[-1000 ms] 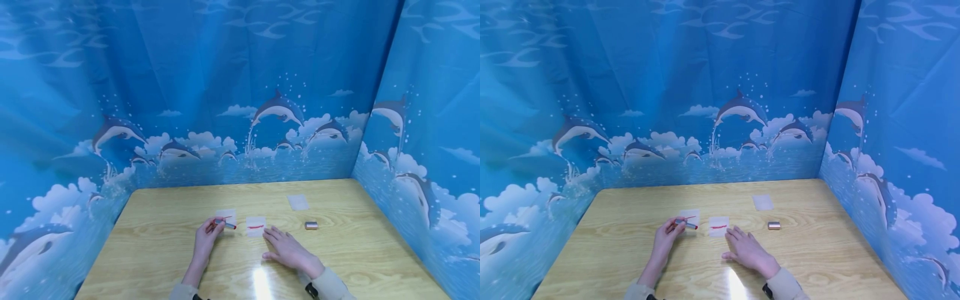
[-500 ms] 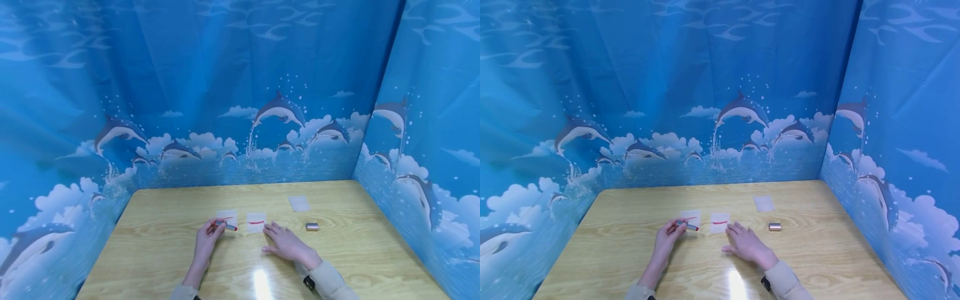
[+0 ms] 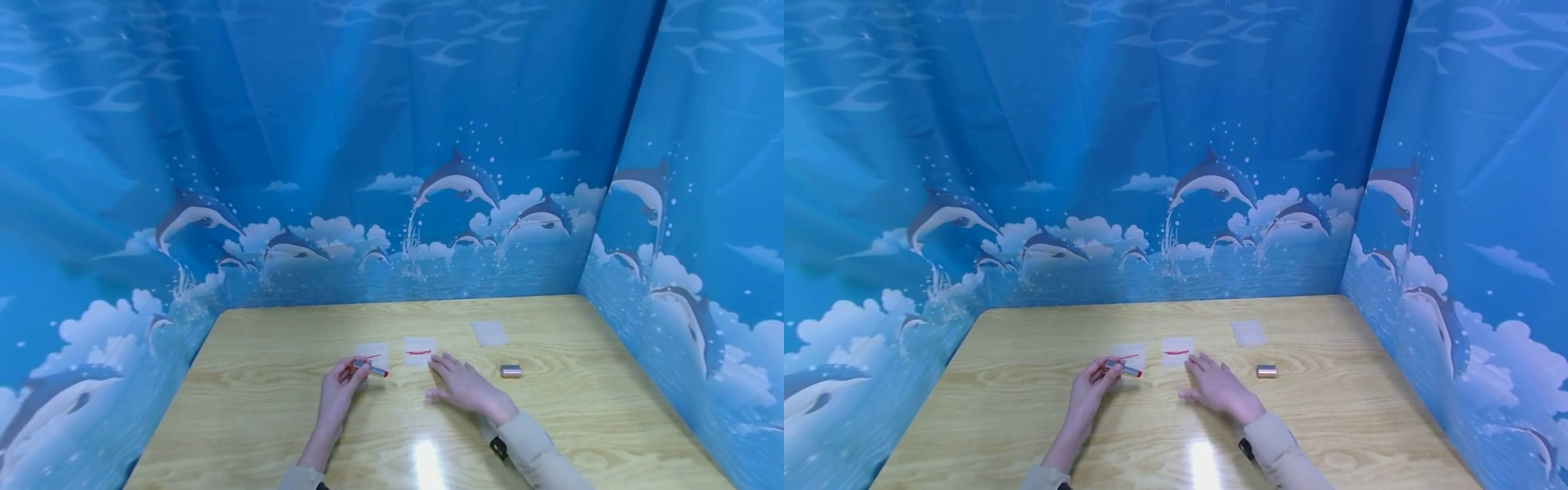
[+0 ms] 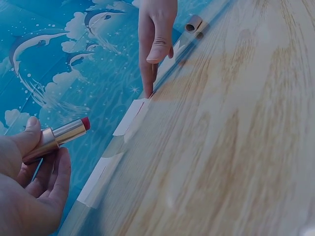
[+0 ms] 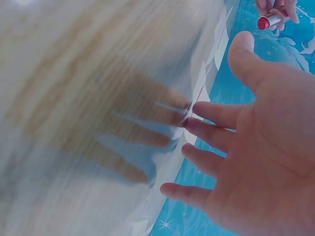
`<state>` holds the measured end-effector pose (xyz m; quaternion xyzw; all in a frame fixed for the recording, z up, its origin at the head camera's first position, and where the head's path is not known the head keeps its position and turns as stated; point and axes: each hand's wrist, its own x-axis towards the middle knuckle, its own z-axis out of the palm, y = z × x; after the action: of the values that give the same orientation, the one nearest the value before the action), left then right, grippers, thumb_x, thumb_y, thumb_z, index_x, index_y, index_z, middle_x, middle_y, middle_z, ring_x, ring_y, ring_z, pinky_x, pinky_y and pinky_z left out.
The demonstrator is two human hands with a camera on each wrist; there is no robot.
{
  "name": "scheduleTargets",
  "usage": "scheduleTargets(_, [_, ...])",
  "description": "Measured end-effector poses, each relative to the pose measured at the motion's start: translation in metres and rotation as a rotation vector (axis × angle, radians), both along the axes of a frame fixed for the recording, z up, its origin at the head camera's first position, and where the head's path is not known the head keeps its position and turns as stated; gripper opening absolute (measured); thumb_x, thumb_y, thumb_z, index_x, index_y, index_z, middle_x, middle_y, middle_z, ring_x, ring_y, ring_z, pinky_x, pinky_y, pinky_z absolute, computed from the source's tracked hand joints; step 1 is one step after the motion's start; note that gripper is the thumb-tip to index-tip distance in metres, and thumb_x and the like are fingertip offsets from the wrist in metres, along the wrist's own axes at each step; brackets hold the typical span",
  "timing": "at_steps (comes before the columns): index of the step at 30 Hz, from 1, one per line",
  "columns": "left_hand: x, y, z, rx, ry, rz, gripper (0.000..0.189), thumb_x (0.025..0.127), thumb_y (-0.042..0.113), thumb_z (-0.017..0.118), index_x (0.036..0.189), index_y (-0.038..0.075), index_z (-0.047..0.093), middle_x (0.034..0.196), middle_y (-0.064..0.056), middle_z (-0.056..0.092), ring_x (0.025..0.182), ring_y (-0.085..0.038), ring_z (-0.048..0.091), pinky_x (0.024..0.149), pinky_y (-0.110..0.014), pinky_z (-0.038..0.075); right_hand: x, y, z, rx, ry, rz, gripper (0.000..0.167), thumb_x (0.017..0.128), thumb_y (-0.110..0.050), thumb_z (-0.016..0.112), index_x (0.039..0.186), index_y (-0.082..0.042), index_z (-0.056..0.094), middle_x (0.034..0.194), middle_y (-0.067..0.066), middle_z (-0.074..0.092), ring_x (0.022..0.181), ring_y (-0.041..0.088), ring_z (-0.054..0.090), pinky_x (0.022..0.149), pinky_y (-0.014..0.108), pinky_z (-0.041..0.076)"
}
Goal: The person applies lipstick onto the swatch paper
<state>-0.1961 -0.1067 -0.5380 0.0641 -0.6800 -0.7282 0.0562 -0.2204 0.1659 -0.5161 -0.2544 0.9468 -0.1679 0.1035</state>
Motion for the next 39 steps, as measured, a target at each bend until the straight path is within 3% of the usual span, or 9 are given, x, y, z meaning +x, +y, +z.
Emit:
scheduleTargets(26, [-0.001,0.003,0.001,-0.025,-0.012,-0.007,0.045,0.092,0.024,0.076,0.124,-0.005,0.064,0.123,-0.022,0.068,0.109,-0.024,0.069,0.088,-0.023,0.059,-0.009,0.004,-0.001,-0.025,0.056,0.027,0.072,0.100,-0.045,0.061,0.153,-0.002,0.039,0.162,0.019,0.031,0.149,0.042,0.027,0.115,0.069,0.029])
scheduleTargets(39, [-0.001,0.004,0.000,-0.027,-0.014,-0.008,0.044,0.093,0.023,0.076,0.124,-0.006,0.064,0.122,-0.022,0.069,0.107,-0.023,0.069,0.088,-0.022,0.059,-0.016,0.032,-0.002,-0.053,0.130,-0.031,0.070,0.099,-0.041,0.063,0.149,0.004,0.043,0.159,0.024,0.034,0.147,0.046,0.028,0.115,0.071,0.027])
